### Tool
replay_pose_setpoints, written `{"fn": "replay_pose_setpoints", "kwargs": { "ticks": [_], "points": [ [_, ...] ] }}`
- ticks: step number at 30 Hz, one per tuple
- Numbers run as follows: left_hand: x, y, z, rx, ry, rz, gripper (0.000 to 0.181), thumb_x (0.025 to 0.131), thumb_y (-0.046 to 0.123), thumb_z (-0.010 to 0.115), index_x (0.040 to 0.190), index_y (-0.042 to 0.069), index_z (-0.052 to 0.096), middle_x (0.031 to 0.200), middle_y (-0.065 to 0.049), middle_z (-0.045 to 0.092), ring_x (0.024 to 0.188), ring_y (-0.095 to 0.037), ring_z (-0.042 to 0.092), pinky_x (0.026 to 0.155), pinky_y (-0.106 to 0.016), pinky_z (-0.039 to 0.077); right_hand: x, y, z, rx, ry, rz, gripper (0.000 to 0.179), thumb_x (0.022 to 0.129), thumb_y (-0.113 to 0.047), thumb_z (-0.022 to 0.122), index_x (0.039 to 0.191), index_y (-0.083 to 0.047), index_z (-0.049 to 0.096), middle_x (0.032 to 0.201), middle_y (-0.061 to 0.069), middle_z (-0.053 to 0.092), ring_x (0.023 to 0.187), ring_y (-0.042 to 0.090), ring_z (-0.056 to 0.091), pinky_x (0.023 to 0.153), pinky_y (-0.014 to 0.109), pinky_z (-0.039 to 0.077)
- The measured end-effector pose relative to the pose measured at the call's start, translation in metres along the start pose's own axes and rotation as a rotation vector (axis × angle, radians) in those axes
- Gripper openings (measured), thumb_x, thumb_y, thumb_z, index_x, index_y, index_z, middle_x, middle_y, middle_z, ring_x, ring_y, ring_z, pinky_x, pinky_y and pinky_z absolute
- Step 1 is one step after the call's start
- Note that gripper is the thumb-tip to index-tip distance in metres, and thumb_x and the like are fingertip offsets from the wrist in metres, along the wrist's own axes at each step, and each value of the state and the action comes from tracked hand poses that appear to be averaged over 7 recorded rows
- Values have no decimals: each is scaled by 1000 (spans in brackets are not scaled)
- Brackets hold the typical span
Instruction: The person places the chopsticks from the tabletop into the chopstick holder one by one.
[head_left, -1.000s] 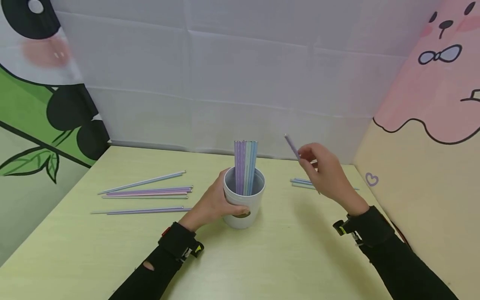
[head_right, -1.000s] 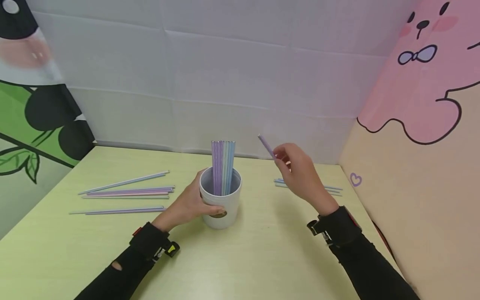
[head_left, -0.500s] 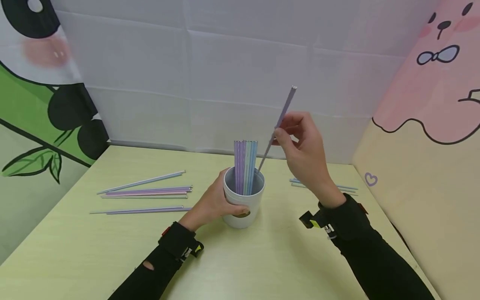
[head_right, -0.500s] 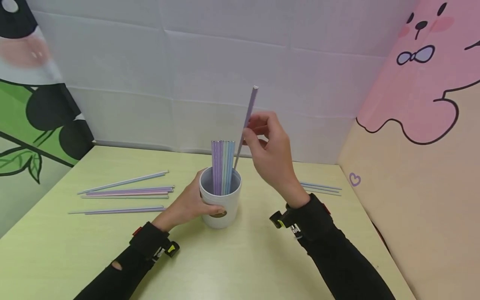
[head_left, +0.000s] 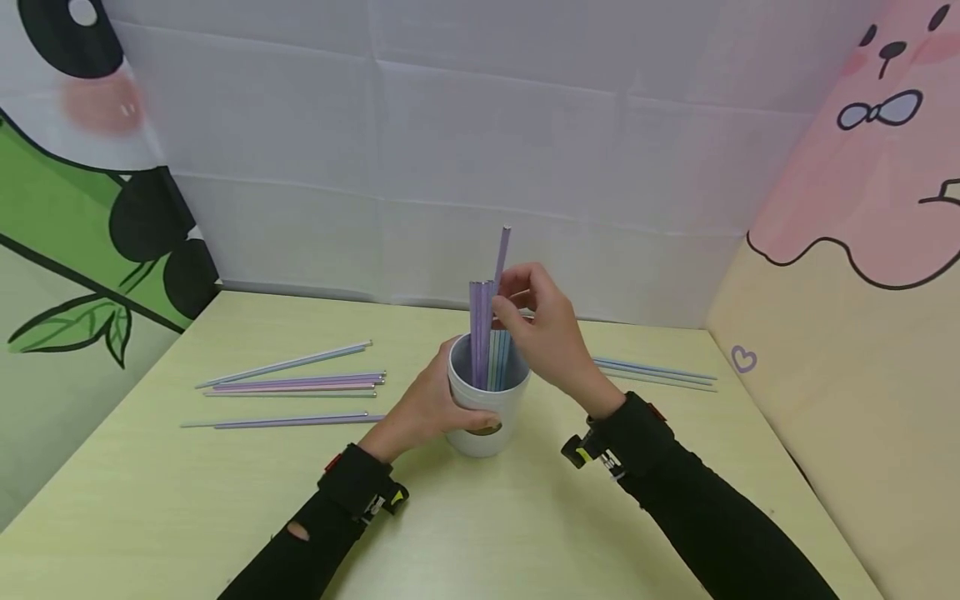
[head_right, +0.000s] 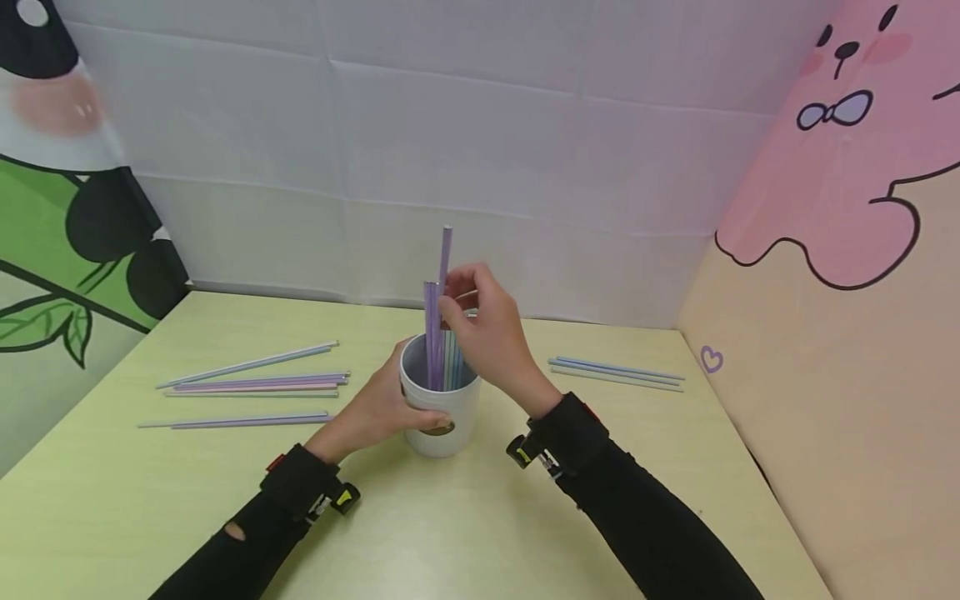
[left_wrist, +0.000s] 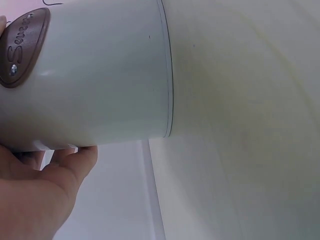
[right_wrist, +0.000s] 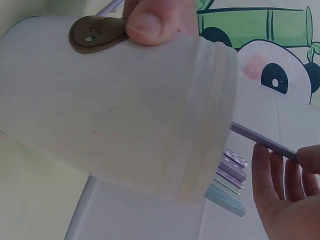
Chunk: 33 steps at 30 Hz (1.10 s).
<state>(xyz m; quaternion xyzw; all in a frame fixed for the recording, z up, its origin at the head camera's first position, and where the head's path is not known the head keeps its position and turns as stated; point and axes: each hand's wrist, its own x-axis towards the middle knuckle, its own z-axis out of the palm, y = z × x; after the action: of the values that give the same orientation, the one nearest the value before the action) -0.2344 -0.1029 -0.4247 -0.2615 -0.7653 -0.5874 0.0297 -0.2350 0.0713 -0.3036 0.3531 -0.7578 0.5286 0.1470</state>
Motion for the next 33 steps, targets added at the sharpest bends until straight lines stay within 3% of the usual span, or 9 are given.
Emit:
{"fn": "replay_pose_setpoints", "kwargs": {
  "ticks": [10, 18, 26, 33],
  "points": [
    [3, 3, 4, -6, -17, -2, 105, 68, 20, 88, 147, 16, 19, 130, -7, 47, 111, -22, 51, 92, -44, 44, -10, 21, 3, -40, -39, 52, 24, 93, 4, 56, 115, 6, 47, 100, 20, 54, 83, 34, 59, 71, 45, 56],
    [7, 1, 10, 8, 5, -1, 107, 66, 22, 89, 147, 16, 19, 131, -6, 48, 111, -21, 52, 94, -44, 43, -13, 26, -20, -101, 14, -23, 24, 93, 4, 55, 116, 5, 48, 98, 18, 55, 84, 32, 60, 72, 36, 56],
    [9, 0, 11, 35, 16, 13, 108, 65, 20, 89, 147, 14, 20, 131, -6, 48, 112, -21, 52, 95, -44, 43, -25, 77, -74, -412, 114, -179, 29, 91, -8, 63, 119, -8, 56, 110, 4, 58, 94, 15, 59, 76, 36, 54],
    [9, 1, 12, 42, 22, 15, 108, 64, 20, 90, 146, 13, 21, 131, -7, 48, 113, -22, 52, 95, -45, 42, -54, 117, -121, -647, 76, -104, 38, 88, -13, 67, 124, -10, 54, 115, 6, 54, 99, 21, 54, 80, 40, 50]
  ]
}}
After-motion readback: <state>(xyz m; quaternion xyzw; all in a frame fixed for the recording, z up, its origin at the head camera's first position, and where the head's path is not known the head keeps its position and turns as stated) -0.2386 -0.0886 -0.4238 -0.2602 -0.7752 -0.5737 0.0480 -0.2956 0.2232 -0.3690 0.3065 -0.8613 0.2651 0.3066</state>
